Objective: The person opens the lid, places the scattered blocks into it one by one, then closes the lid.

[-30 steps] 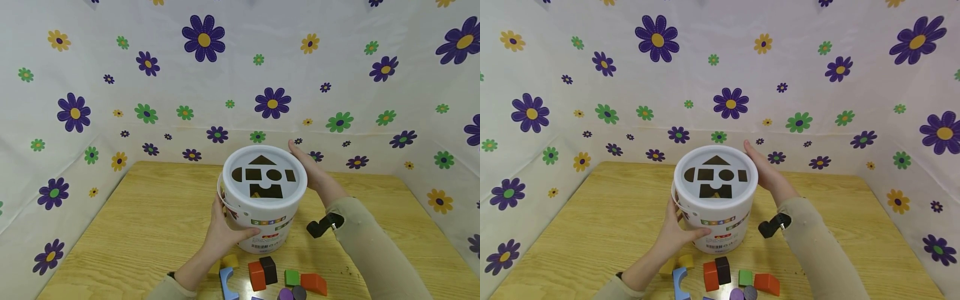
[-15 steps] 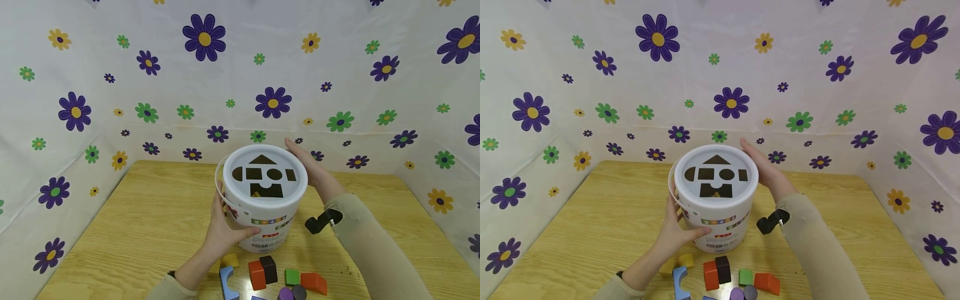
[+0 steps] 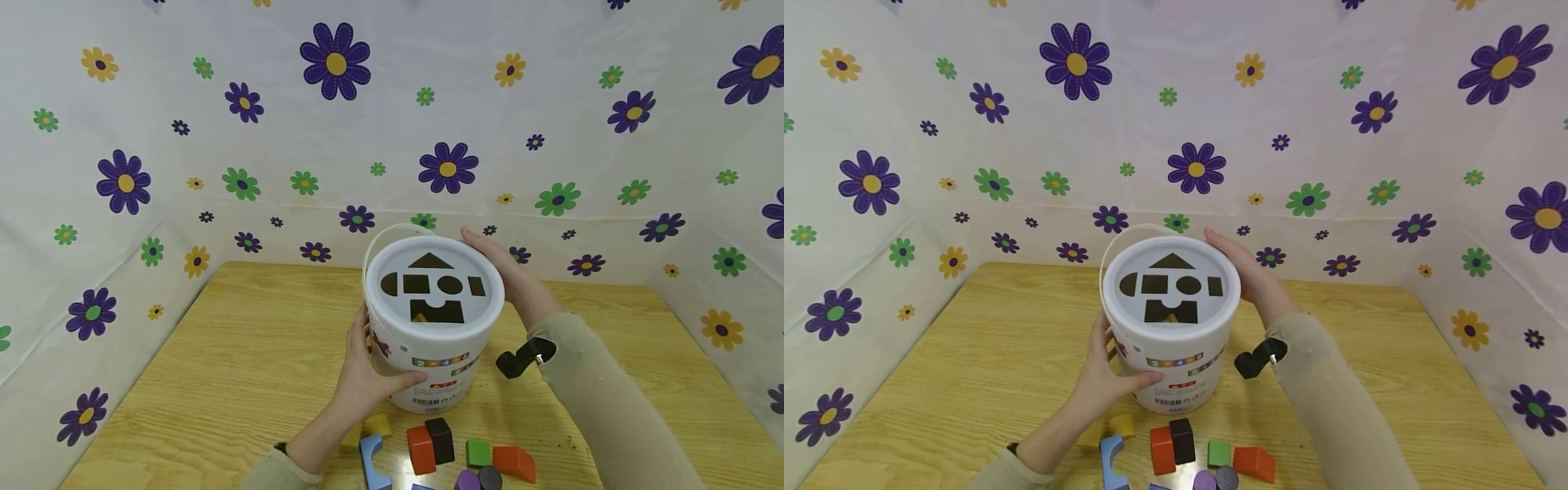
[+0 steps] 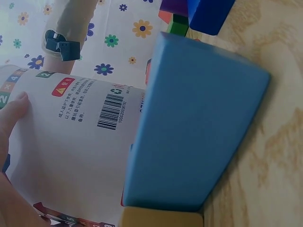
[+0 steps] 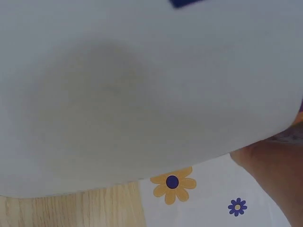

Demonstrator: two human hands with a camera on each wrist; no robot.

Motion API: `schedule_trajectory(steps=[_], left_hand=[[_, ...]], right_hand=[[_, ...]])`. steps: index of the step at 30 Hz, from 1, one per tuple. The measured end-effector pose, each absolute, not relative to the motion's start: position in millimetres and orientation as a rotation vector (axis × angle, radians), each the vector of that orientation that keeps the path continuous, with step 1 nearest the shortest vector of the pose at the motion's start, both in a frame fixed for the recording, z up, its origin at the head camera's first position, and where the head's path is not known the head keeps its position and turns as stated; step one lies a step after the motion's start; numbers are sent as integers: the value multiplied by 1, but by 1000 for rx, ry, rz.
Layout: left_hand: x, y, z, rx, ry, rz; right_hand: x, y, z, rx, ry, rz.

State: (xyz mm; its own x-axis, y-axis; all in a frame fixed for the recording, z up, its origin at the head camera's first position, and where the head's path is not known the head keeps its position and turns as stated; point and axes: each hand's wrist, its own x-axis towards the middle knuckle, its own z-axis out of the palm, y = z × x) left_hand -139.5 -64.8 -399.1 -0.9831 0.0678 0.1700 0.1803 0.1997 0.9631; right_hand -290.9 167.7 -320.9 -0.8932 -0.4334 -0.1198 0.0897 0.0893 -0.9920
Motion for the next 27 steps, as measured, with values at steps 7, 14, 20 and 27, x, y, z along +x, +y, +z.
schedule_trajectory(steps=[7,14,20,27], left_hand=[[-147,-65,-411,-235,-2380,-1901],[-146,-64,-413,-239,-2394,-1878],[-146,-65,-414,-255,-2383,-1865],[-146,-67,-415,-249,-2383,-1869]], right_hand=[[-294,165,-322,-437,1933,-1946],[-294,172,-321,-568,1998,-1959],[-290,179,-305,-610,2111,-1847],[-286,178,-277,-832,2390,-1607]])
